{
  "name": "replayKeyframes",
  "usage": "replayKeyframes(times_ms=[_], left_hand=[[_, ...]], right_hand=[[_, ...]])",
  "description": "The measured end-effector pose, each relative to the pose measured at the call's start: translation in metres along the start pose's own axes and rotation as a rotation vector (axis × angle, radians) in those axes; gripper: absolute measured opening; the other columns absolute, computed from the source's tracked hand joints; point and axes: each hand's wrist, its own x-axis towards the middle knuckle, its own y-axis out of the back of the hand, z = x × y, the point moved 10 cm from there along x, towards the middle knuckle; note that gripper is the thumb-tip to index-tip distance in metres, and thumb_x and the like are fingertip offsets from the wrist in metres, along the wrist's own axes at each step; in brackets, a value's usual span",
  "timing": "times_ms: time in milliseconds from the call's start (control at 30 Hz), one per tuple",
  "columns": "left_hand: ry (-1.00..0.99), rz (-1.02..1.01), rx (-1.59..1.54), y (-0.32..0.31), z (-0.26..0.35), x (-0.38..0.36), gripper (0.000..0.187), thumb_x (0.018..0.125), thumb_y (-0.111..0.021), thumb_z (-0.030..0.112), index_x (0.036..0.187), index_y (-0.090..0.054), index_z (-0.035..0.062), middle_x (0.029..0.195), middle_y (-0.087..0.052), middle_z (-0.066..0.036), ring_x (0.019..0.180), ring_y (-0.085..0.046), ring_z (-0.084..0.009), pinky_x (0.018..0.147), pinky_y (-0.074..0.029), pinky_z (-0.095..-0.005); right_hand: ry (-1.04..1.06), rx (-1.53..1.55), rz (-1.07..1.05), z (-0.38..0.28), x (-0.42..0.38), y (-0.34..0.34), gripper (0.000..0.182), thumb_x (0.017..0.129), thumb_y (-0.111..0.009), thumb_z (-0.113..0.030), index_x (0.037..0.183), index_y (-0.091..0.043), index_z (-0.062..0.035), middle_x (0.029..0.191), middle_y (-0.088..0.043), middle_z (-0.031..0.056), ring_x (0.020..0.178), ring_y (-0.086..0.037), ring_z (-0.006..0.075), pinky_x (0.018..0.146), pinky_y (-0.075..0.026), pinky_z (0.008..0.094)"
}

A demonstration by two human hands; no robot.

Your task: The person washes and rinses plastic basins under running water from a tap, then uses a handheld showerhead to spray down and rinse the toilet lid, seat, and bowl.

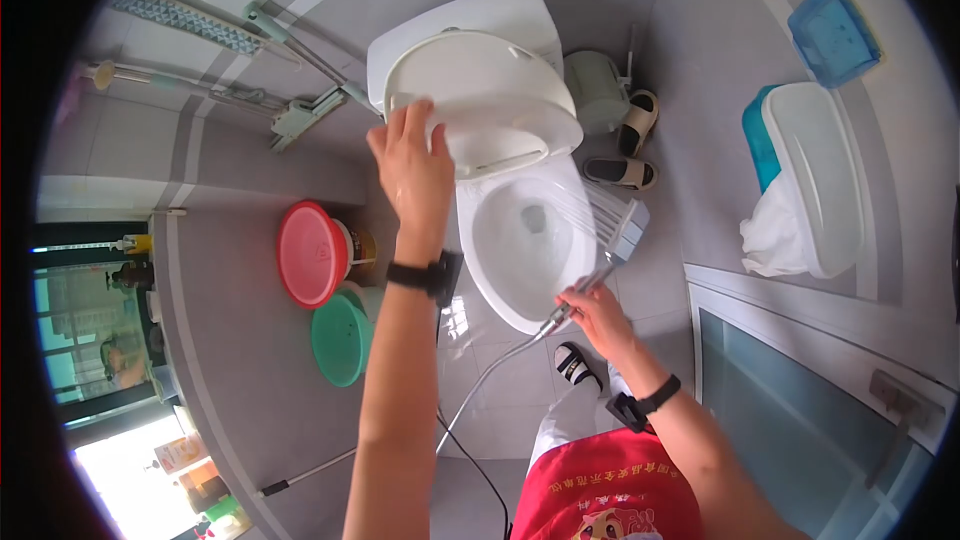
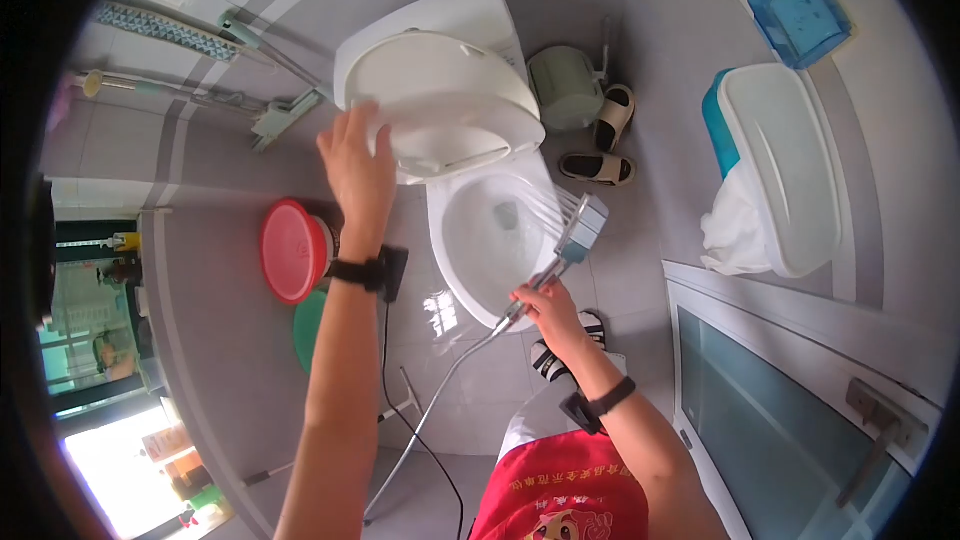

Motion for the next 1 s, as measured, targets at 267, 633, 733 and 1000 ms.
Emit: replayKeyframes(times_ms=[267, 633, 733, 1000], left_hand=[[-0.234, -0.292, -0.03, 0.022, 0.028, -0.114, 0.023, 0.059, -0.072, 0.005, 0.076, -0.059, 0.0115, 0.075, -0.053, -0.005, 0.078, -0.053, -0.0262, 0.064, -0.042, -0.0392], [-0.352, -0.823, 0.016, -0.109, 0.015, -0.35, 0.034, 0.074, -0.061, 0.005, 0.105, -0.052, 0.0146, 0.096, -0.051, -0.005, 0.095, -0.053, -0.0222, 0.075, -0.042, -0.0372], [-0.446, -0.871, 0.09, -0.145, 0.01, -0.388, 0.044, 0.079, -0.059, 0.006, 0.12, -0.048, 0.0163, 0.11, -0.049, -0.008, 0.106, -0.05, -0.0243, 0.081, -0.041, -0.0369], [-0.558, -1.016, 0.24, -0.233, -0.013, -0.449, 0.08, 0.084, -0.058, 0.008, 0.151, -0.019, 0.0287, 0.125, -0.042, -0.005, 0.117, -0.043, -0.0252, 0.087, -0.041, -0.0356]], right_hand=[[-0.045, -0.047, 0.158, 0.022, -0.084, 0.062, 0.019, 0.086, -0.064, -0.004, 0.098, -0.05, -0.0079, 0.093, -0.059, 0.0044, 0.093, -0.062, 0.0151, 0.077, -0.047, 0.0273], [0.073, -0.332, 0.229, 0.018, -0.107, 0.081, 0.021, 0.086, -0.065, -0.002, 0.1, -0.05, -0.0076, 0.09, -0.056, 0.0021, 0.083, -0.059, 0.0118, 0.074, -0.05, 0.0274], [0.12, -0.35, 0.239, 0.013, -0.093, 0.071, 0.024, 0.086, -0.065, -0.002, 0.106, -0.051, -0.0045, 0.087, -0.055, 0.0014, 0.075, -0.057, 0.0087, 0.064, -0.049, 0.0245], [0.207, -0.45, 0.245, -0.021, -0.033, 0.052, 0.032, 0.085, -0.068, -0.004, 0.111, -0.048, 0.0012, 0.082, -0.05, -0.0023, 0.074, -0.05, 0.0051, 0.062, -0.044, 0.0223]])
